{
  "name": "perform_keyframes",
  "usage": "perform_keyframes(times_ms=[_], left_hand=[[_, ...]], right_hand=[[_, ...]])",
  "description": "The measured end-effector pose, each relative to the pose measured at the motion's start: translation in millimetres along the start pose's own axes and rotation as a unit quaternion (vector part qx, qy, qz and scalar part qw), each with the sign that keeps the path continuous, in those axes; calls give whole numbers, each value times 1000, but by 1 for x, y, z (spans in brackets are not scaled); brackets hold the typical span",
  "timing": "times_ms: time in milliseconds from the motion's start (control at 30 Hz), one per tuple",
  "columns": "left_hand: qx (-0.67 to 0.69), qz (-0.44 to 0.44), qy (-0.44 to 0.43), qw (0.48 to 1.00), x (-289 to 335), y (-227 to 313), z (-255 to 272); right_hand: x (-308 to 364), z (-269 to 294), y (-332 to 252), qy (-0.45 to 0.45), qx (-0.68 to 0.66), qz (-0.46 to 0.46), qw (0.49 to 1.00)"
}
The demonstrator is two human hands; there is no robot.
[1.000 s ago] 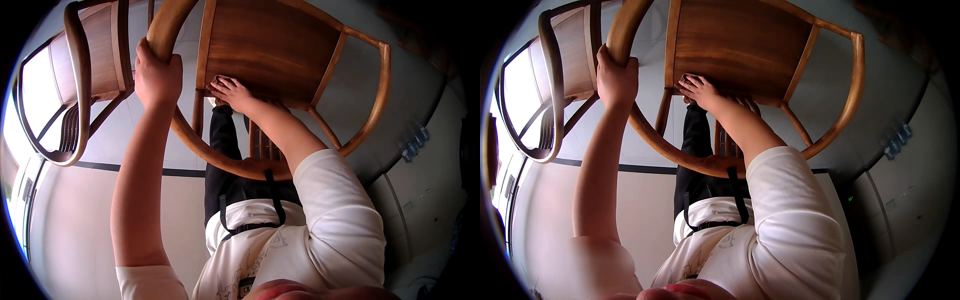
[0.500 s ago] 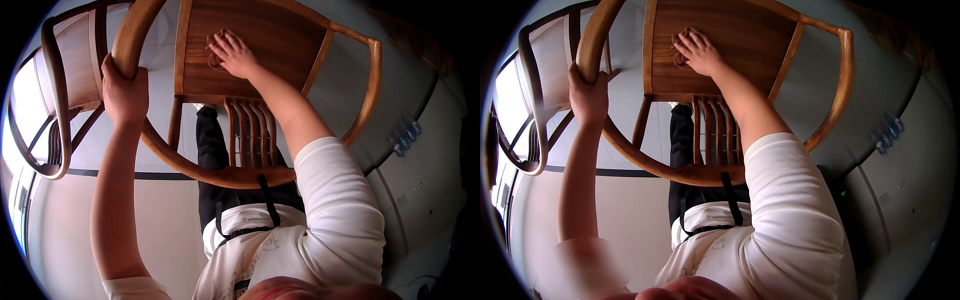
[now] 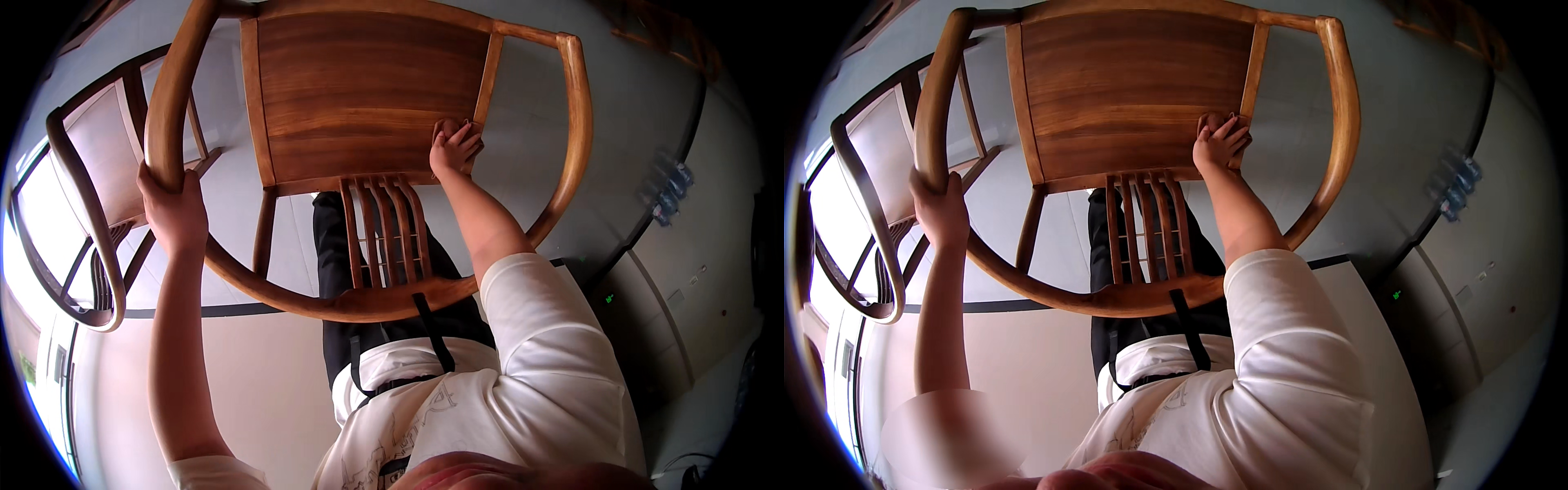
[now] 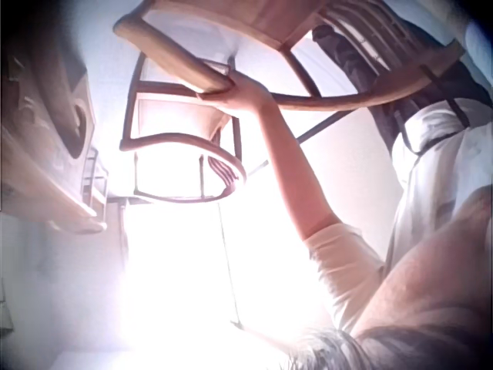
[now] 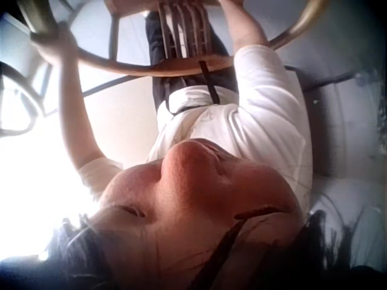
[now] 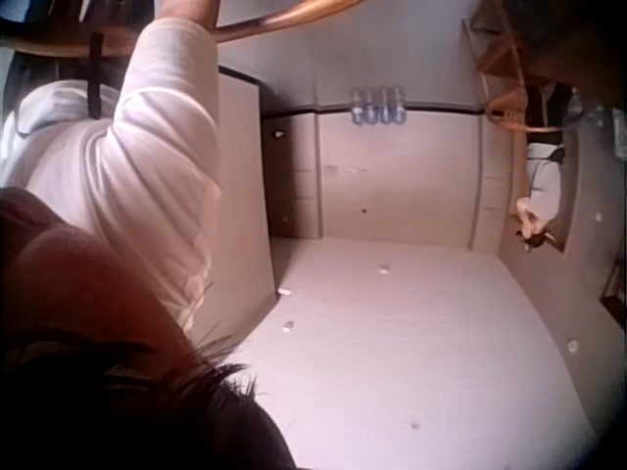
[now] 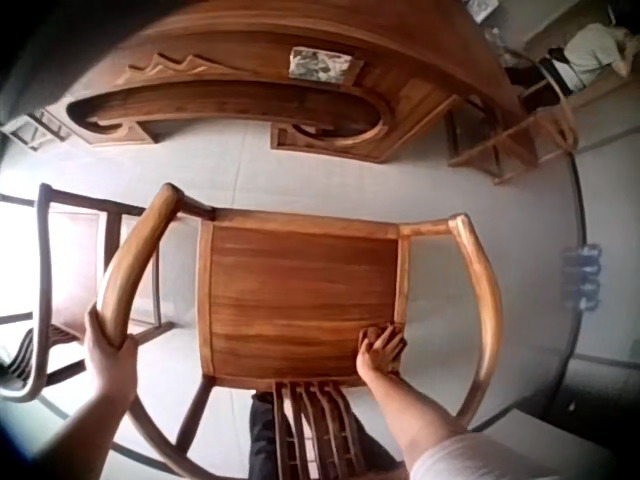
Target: The person wipes the seat and backrest of several wooden chairs using a cloth. They handle the chairs one at a time, lifting them to access different surfaces and then placing them back down. The person moves between chairs in a room with a wooden table and shelving.
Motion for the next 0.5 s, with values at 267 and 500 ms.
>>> perform_keyframes(times_ms=[267, 500], left_hand=[[8, 0, 0, 1000, 0, -6, 1], [20, 14, -1, 1000, -1, -17, 3]], right_hand=[[-100, 69, -100, 101, 74, 247, 961], [-56, 8, -240, 213, -21, 488, 846]])
Point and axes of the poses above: each hand's wrist, its own x-axis away from the middle knuckle, its own z-axis out of the back of the hand, y = z × x, the point moved 1 cm from there along -x, towards the middle knuckle, and after that the axes turned 6 degrees about -x, right-handed, at the moved point
